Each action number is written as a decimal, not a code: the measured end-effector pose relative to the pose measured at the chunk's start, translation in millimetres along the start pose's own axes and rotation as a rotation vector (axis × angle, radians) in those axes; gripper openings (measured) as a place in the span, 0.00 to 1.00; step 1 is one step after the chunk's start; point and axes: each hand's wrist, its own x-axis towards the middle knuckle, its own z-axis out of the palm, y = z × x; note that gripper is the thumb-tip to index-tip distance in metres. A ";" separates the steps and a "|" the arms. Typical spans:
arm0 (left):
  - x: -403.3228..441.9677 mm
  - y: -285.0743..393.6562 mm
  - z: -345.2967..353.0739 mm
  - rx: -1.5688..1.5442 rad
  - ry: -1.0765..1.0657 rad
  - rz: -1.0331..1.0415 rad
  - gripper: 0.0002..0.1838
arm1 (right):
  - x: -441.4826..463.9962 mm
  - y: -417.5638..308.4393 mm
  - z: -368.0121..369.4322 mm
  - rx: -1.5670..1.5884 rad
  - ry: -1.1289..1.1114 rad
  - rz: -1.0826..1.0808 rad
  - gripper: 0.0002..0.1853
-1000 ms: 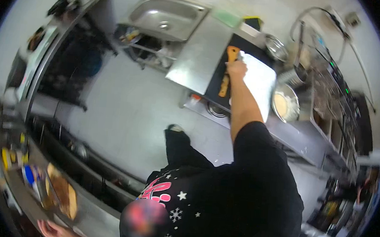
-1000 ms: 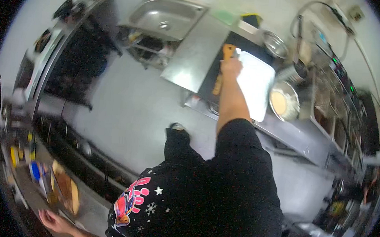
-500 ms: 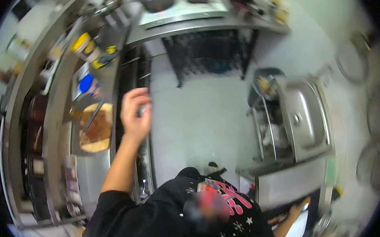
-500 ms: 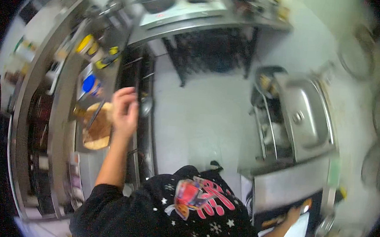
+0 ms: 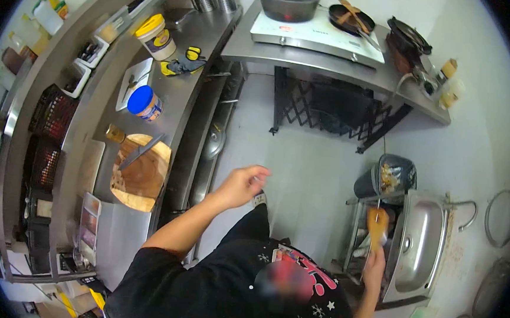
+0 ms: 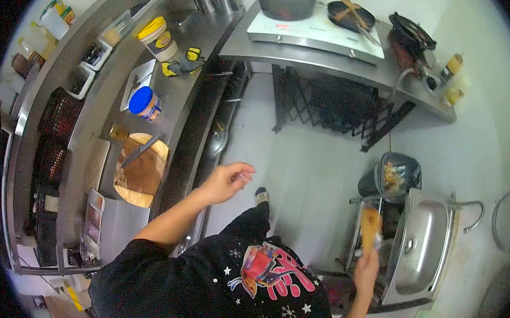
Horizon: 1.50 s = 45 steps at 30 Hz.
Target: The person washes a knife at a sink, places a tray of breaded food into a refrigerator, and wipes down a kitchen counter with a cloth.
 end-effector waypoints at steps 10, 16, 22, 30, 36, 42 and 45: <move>116.4 -14.8 -152.9 -0.793 0.271 -0.243 0.11 | 233.4 -337.9 197.5 0.227 -0.631 -0.740 0.08; 172.8 -7.5 -256.1 -0.777 0.485 -0.085 0.06 | 297.5 -421.3 276.2 0.586 -0.646 -0.680 0.09; 254.2 42.7 -397.8 -0.185 0.885 0.212 0.12 | 413.5 -452.0 330.4 0.632 -0.506 -0.634 0.09; 518.1 86.6 -571.7 0.300 1.093 0.841 0.14 | 508.8 -501.0 366.7 0.574 -0.869 -0.710 0.12; 673.5 33.1 -587.0 0.642 1.112 0.534 0.24 | 559.7 -508.5 390.1 0.401 -1.023 -0.650 0.10; 761.8 -64.7 -588.2 0.705 0.808 0.357 0.20 | 587.5 -499.1 404.7 0.430 -0.931 -0.753 0.08; 773.0 -81.1 -590.9 0.849 0.678 0.094 0.19 | 592.7 -503.8 401.9 0.403 -0.982 -0.652 0.09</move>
